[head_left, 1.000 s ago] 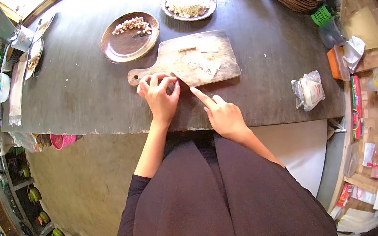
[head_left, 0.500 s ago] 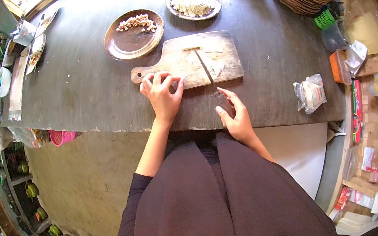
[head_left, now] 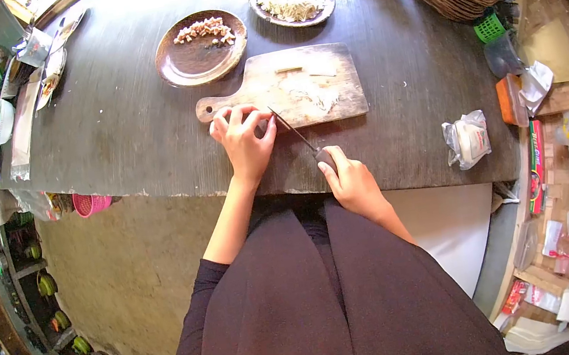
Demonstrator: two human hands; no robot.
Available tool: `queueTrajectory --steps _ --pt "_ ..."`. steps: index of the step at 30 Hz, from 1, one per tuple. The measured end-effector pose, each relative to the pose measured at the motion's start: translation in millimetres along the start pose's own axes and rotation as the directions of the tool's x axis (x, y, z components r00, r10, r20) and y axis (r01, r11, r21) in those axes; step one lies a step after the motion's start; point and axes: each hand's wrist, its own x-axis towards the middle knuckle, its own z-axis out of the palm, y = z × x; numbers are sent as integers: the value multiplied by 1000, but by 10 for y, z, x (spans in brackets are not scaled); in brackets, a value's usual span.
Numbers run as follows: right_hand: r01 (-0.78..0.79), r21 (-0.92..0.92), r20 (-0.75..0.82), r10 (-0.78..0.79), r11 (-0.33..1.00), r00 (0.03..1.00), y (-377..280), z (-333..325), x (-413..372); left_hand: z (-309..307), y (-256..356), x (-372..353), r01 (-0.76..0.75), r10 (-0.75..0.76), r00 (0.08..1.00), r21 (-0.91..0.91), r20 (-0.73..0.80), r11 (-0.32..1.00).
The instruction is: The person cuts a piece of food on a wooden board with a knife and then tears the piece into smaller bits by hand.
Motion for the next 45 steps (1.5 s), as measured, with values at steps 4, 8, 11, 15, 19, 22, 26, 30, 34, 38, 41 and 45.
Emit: queueTrajectory --steps 4,8,11,15,19,22,26,30,34,38,41,45 --pt "24 -69 -15 -25 997 1000 -32 -2 -16 3 -9 -2 5 -6 1000 3 9 1000" --pt "40 -144 -26 -44 989 999 -38 59 -40 8 -3 4 3 -3 1000 7 3 1000" --pt "44 -206 -43 -54 978 998 -20 126 -45 10 -17 -4 -2 2 1000 -18 5 1000" --pt "31 -238 -36 -41 971 998 -62 132 -12 7 -9 -10 1 -1 1000 -11 7 1000" --pt "55 -243 -40 -67 968 997 -69 96 30 4 0 -10 13 -13 1000 -22 11 1000" --pt "48 -251 -48 -62 967 997 -81 83 22 8 -15 -8 -1 1 1000 -27 3 1000" --pt "63 -217 -33 -71 974 997 -89 50 -19 5 -18 -11 -11 11 1000 -21 -7 1000" --pt "73 -209 -21 -79 975 997 -95 25 -40 6 -10 -12 -10 10 1000 -13 -6 1000" --pt "79 -205 -27 -86 976 996 -68 47 -36 8 -14 -12 -4 4 1000 -22 -3 1000" --pt "56 -241 -6 -59 969 998 -61 78 -6 12 -17 -17 0 0 1000 -25 -2 1000" --pt "48 -275 4 -49 960 999 -107 95 72 9 1 -11 -2 2 1000 -16 0 1000" --pt "61 -287 -12 -68 956 998 -100 76 95 8 -3 -9 -2 2 1000 -15 -11 1000"
